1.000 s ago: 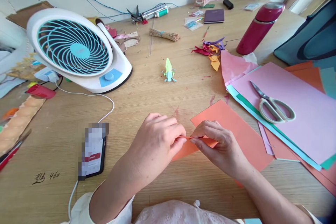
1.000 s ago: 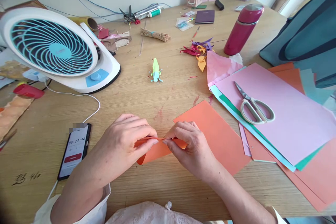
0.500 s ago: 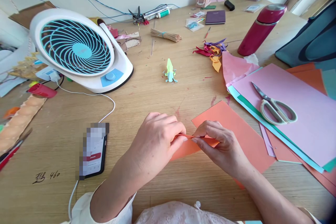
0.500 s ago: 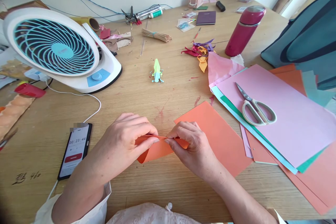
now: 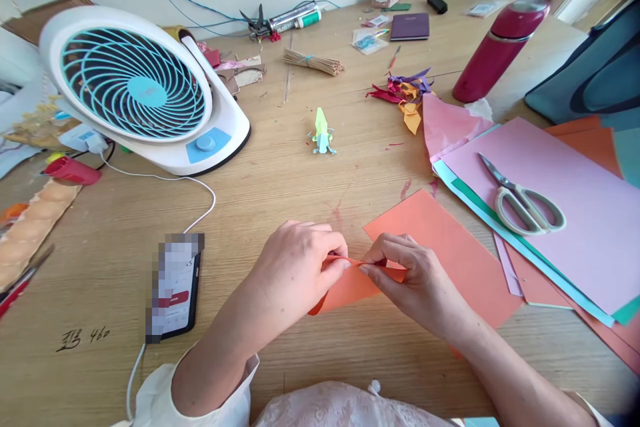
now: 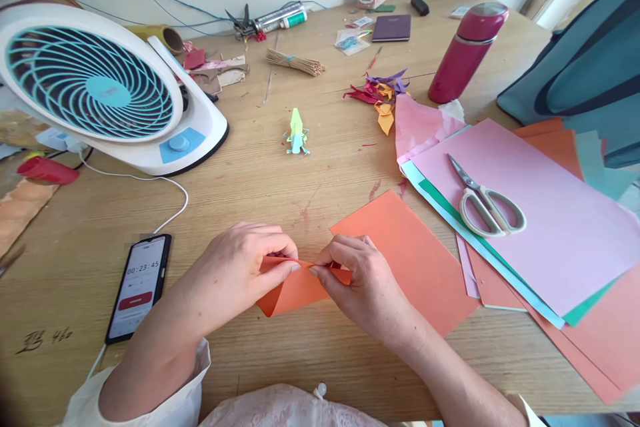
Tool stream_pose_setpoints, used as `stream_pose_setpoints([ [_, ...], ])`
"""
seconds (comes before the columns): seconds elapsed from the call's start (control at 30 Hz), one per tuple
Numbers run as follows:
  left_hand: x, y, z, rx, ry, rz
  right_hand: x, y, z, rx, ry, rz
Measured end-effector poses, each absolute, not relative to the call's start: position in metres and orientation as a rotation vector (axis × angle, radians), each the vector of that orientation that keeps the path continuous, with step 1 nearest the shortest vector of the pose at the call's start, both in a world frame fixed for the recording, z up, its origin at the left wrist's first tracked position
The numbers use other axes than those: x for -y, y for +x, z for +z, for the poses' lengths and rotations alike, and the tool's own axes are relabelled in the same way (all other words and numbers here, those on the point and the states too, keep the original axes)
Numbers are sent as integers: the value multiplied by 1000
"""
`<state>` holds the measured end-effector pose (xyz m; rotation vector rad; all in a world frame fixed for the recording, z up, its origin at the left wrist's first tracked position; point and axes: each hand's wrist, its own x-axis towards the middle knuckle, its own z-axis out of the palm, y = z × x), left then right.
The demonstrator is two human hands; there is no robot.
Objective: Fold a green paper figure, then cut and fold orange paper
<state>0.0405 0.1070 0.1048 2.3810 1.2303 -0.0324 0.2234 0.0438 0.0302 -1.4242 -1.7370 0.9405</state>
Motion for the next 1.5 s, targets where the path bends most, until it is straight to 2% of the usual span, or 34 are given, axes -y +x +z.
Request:
stream_pose_setpoints([
  [0.3,-126,43,80,-1185,2258,-177,-55,223,14,1814,-1541,954],
  [0.53,-137,46,49,-1083,2386,-99,-62,219,1,1967,-1654,754],
  [0.87,-131,52,37,-1171,2537,-196,-63,214,-1,2041,-1783,562],
  [1.07,-127,56,38,-1254,2550,-247,-59,217,0,2143,-1619,426],
  [1.23,-124,57,39,-1335,2549,-138,-58,218,1,2179,-1581,427],
  [1.5,-108,40,32,-1080,2588,9,-57,220,2,2245,-1597,398],
])
